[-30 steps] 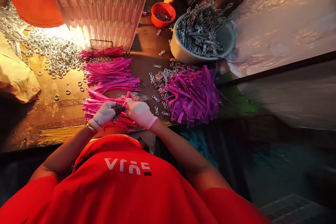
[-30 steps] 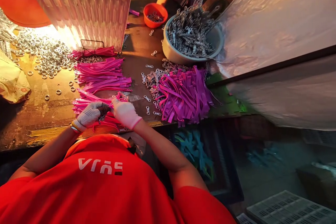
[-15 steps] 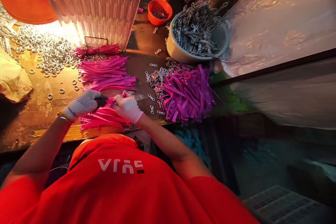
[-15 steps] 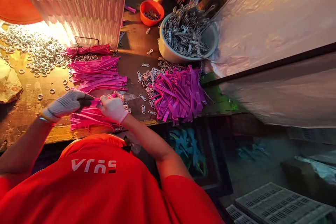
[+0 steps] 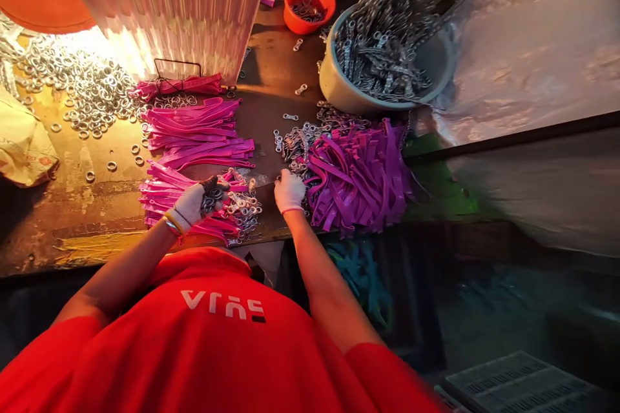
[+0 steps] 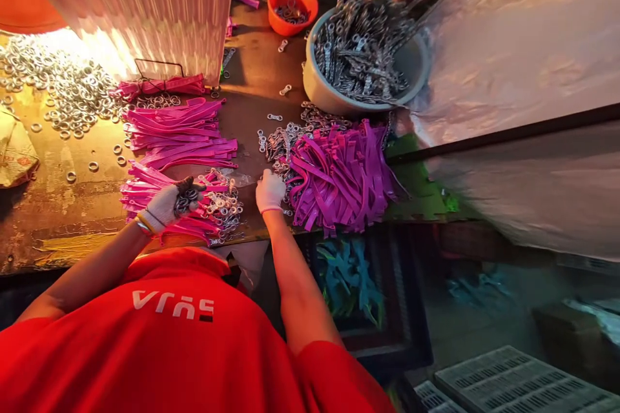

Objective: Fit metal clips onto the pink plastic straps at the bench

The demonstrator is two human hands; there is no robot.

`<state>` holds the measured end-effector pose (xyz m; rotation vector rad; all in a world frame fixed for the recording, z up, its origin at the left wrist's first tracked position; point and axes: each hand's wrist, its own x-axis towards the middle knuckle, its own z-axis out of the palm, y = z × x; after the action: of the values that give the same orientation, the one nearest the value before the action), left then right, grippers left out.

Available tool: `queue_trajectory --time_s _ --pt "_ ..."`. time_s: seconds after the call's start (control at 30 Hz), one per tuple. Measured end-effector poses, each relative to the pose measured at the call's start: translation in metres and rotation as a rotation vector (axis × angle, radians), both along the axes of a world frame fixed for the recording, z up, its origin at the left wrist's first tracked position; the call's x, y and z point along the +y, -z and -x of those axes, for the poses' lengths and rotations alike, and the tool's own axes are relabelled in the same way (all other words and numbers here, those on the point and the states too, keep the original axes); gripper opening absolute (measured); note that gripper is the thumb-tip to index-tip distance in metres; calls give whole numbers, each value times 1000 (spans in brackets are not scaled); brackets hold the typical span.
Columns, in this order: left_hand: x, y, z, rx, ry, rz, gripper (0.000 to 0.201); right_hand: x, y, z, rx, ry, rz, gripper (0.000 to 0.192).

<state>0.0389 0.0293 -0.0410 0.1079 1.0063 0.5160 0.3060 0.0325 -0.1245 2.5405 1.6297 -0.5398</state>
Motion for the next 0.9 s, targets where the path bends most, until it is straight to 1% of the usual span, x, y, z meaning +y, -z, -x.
queue_trajectory --time_s 0.07,0.1,0.13,0.2,0.27,0.3,0.37,0.4,0.47,0.53,0.6,0.63,0.7,0.77,0.83,0.9 --pt "-1 -3 -7 -42 10 17 32 4 15 -6 98 112 -28 40" --pt "-1 -5 -8 -46 12 18 29 4 19 -7 148 139 -44 40" --pt "-2 -7 -10 -51 12 16 24 4 21 -7 187 148 -56 39" --pt "-5 -9 -11 -36 12 5 17 3 20 -6 236 118 -72 33" --pt "-8 -8 -12 5 24 -37 14 -1 10 -1 283 75 -103 30" --pt "-9 -7 -12 32 31 -68 12 -3 2 4 319 50 -121 30" --pt "-11 -4 -11 90 39 -117 10 -11 -19 19 461 -36 -174 33" --pt "-12 -4 -10 111 36 -123 9 -15 -31 28 554 -110 -212 34" --pt "-12 -3 -7 128 22 -98 11 -22 -57 48 707 -304 -300 34" --pt "-13 -4 -4 118 9 -73 16 -27 -80 65 722 -499 -344 35" --pt "-15 -6 -1 114 15 -105 17 -28 -96 78 664 -663 -307 41" --pt "-16 -6 0 118 35 -139 17 -28 -101 83 639 -739 -270 43" --pt "-20 -7 2 127 84 -206 18 -26 -104 90 616 -873 -203 46" --pt "-23 -6 2 126 95 -213 22 -25 -102 95 616 -937 -169 44" --pt "-25 -3 3 81 46 -157 24 -25 -99 100 636 -903 -186 40" --pt "-26 1 5 -16 1 -77 27 -28 -98 104 677 -770 -244 36"
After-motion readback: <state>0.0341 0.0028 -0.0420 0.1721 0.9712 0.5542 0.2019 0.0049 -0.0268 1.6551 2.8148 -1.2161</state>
